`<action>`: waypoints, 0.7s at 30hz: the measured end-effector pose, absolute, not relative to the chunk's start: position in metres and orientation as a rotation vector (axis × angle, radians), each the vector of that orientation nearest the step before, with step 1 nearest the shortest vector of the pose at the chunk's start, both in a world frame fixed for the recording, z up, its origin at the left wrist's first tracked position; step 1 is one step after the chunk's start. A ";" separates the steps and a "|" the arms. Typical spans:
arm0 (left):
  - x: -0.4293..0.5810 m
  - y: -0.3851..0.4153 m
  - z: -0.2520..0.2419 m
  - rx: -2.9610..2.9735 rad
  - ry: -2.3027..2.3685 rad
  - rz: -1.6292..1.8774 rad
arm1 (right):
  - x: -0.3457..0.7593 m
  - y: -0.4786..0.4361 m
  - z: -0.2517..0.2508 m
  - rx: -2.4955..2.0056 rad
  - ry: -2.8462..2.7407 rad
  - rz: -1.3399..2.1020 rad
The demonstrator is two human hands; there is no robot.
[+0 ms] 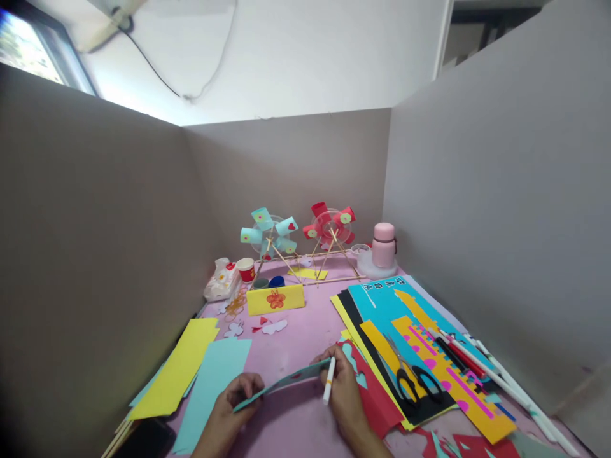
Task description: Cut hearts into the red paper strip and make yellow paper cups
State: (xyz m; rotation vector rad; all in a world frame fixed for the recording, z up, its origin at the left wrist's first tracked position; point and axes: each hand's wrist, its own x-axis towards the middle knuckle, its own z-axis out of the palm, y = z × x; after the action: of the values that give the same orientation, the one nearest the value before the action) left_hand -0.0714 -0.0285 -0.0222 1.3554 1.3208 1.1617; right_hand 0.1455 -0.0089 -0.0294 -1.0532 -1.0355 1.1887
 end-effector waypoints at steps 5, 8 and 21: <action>-0.067 -0.032 -0.013 1.382 1.288 1.080 | 0.146 -0.008 -0.033 -1.065 -1.054 1.175; -0.066 -0.032 -0.009 1.385 1.285 1.066 | 0.145 -0.008 -0.033 -1.078 -1.068 1.149; -0.065 -0.028 -0.023 1.144 1.414 1.277 | 0.147 -0.007 -0.038 -1.277 -1.312 0.861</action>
State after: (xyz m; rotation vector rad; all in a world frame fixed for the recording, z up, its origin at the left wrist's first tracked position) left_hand -0.0647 -0.0278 -0.0232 1.1442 1.4140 1.2774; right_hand 0.1465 -0.0066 -0.0380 -1.2770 -1.3117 0.8609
